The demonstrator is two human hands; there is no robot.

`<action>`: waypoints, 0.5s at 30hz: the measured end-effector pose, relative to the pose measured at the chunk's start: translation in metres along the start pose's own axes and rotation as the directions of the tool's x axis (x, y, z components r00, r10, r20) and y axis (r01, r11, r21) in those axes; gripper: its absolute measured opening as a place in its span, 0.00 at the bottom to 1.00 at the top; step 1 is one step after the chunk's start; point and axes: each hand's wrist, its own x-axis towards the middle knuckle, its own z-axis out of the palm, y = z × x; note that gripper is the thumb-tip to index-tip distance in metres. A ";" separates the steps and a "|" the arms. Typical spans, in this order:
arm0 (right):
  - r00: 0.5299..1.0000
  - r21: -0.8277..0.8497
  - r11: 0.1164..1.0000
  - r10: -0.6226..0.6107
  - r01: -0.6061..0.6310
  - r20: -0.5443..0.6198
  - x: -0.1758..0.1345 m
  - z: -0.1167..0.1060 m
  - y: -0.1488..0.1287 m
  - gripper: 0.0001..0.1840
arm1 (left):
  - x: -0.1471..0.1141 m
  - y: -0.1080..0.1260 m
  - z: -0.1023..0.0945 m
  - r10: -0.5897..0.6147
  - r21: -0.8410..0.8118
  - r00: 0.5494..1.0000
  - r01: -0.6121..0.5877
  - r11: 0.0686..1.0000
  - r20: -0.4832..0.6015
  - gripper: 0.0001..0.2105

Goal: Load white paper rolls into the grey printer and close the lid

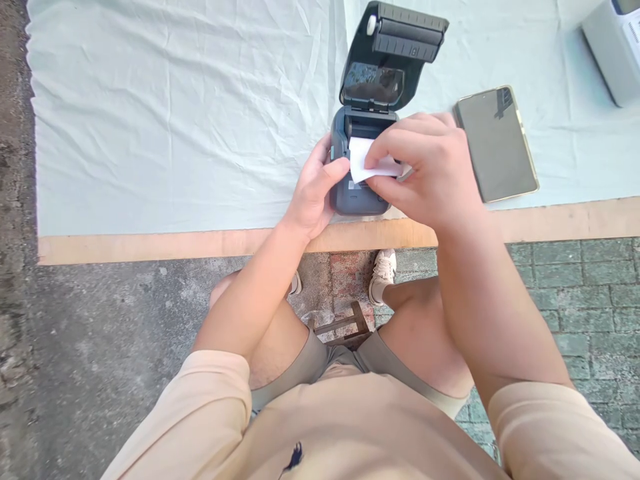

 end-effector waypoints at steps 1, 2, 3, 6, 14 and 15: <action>1.000 0.017 0.999 -0.031 0.031 -0.001 -0.002 0.001 0.001 0.02 | 0.000 0.000 -0.001 -0.001 0.021 1.000 0.002 1.000 -0.004 0.20; 0.998 0.032 0.998 -0.059 0.059 -0.015 -0.004 0.001 0.001 0.01 | 0.001 -0.001 -0.001 -0.004 0.044 1.000 0.005 0.999 -0.013 0.23; 0.996 0.049 0.995 -0.082 0.084 -0.033 -0.006 0.001 0.002 0.02 | 0.001 -0.001 -0.002 -0.008 0.067 1.000 0.010 0.998 -0.022 0.26; 0.989 0.098 0.990 -0.093 0.105 -0.114 -0.007 0.000 0.005 0.10 | 0.002 -0.002 -0.002 -0.025 0.097 1.000 0.026 0.995 -0.019 0.29; 0.991 0.039 0.994 -0.103 0.106 -0.086 -0.005 -0.010 0.006 0.12 | -0.002 0.002 -0.001 -0.018 0.086 1.000 0.019 0.996 -0.012 0.23; 0.991 0.012 0.991 -0.132 0.132 -0.016 -0.005 -0.009 0.006 0.15 | -0.002 0.002 -0.001 -0.016 0.080 1.000 0.018 0.997 -0.020 0.20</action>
